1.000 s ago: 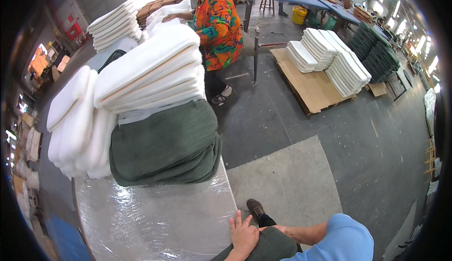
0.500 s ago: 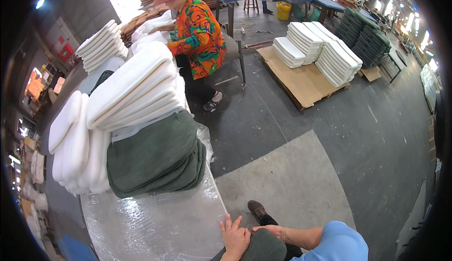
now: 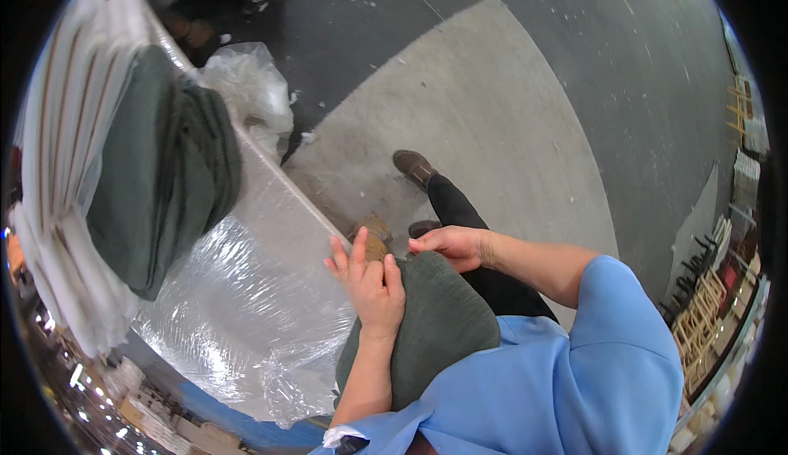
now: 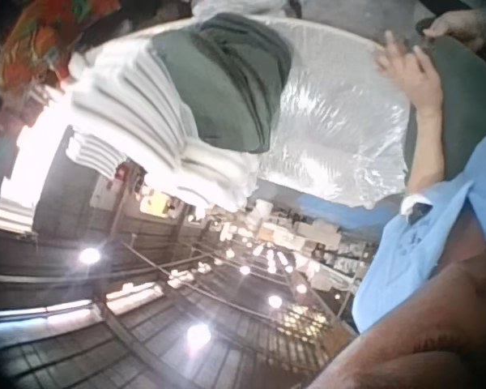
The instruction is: The person inserts white foam inserts into green fabric covers on a work table. They fold the foam, align the cover, and tuck the foam inside, then place the finished cushion on a nearby pallet. The process is repeated for multiple cushions.
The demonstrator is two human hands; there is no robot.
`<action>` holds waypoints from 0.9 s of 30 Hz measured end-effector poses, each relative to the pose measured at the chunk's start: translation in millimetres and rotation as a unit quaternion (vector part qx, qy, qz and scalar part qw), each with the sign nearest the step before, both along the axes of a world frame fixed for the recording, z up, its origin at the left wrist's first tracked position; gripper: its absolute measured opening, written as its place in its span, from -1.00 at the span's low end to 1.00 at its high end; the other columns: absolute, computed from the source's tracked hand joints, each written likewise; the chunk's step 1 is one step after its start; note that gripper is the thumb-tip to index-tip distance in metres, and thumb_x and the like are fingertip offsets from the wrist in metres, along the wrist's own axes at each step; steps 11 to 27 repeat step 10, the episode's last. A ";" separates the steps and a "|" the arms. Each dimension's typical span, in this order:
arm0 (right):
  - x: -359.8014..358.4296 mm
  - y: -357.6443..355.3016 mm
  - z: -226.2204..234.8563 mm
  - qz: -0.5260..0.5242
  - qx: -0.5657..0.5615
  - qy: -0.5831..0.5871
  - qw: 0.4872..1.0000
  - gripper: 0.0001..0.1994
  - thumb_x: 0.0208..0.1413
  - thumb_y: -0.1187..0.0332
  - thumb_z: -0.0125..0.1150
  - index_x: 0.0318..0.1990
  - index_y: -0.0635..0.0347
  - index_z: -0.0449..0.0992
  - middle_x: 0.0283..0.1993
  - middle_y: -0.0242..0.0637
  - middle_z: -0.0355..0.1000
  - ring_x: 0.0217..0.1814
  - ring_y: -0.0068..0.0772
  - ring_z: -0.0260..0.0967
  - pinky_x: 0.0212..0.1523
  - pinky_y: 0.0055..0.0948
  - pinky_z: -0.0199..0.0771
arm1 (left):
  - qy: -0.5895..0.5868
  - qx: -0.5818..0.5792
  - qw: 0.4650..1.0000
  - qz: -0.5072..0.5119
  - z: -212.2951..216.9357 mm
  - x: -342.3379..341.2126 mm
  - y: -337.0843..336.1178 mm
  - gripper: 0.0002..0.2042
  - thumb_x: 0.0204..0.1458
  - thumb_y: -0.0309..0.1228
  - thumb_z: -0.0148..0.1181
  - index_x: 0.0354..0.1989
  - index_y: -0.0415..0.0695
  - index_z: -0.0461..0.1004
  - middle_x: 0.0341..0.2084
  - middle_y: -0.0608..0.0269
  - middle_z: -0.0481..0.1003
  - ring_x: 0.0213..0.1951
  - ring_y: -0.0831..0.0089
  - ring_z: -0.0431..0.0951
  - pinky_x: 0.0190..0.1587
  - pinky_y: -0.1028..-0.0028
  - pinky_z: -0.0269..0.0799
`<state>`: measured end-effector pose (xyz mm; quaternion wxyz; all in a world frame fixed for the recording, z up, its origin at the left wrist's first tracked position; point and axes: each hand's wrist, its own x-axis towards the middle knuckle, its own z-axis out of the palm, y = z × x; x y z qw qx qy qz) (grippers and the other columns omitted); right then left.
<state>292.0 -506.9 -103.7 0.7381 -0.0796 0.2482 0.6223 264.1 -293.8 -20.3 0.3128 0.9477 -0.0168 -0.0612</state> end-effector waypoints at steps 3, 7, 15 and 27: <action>-2.7 6.3 -2.2 -0.029 0.011 -0.003 1.000 -0.81 0.47 0.17 0.23 -0.02 0.06 0.60 -0.11 -0.46 0.64 -0.09 -0.54 0.64 -0.02 -0.37 0.69 | 0.017 0.013 1.000 -0.004 0.5 1.1 -1.0 -0.65 0.28 -0.39 0.24 -0.58 -0.19 0.40 0.46 0.06 0.39 0.63 -0.24 -0.07 0.58 -0.28 -0.40; -2.7 9.9 2.2 -0.009 -0.036 0.018 0.999 -0.86 0.43 0.27 0.31 -0.18 0.10 0.57 -0.22 -0.53 0.59 -0.20 -0.64 0.57 -0.09 -0.49 0.62 | 0.035 0.036 0.999 -0.005 0.0 0.4 -5.0 -0.64 0.29 -0.37 0.23 -0.59 -0.19 0.40 0.47 0.07 0.38 0.64 -0.25 -0.10 0.58 -0.29 -0.42; -4.2 10.6 -1.1 0.000 -0.038 -0.014 0.999 -0.85 0.43 0.26 0.30 -0.17 0.10 0.57 -0.23 -0.53 0.59 -0.24 -0.65 0.56 -0.12 -0.51 0.62 | 0.045 0.057 0.997 -0.009 -1.0 0.0 -8.2 -0.63 0.31 -0.34 0.23 -0.59 -0.18 0.42 0.49 0.06 0.35 0.64 -0.25 -0.12 0.58 -0.32 -0.43; -4.2 10.6 -1.1 0.000 -0.038 -0.014 0.999 -0.85 0.43 0.26 0.30 -0.17 0.10 0.57 -0.23 -0.53 0.59 -0.24 -0.65 0.56 -0.12 -0.51 0.62 | 0.045 0.057 0.997 -0.009 -1.0 0.0 -8.2 -0.63 0.31 -0.34 0.23 -0.59 -0.18 0.42 0.49 0.06 0.35 0.64 -0.25 -0.12 0.58 -0.32 -0.43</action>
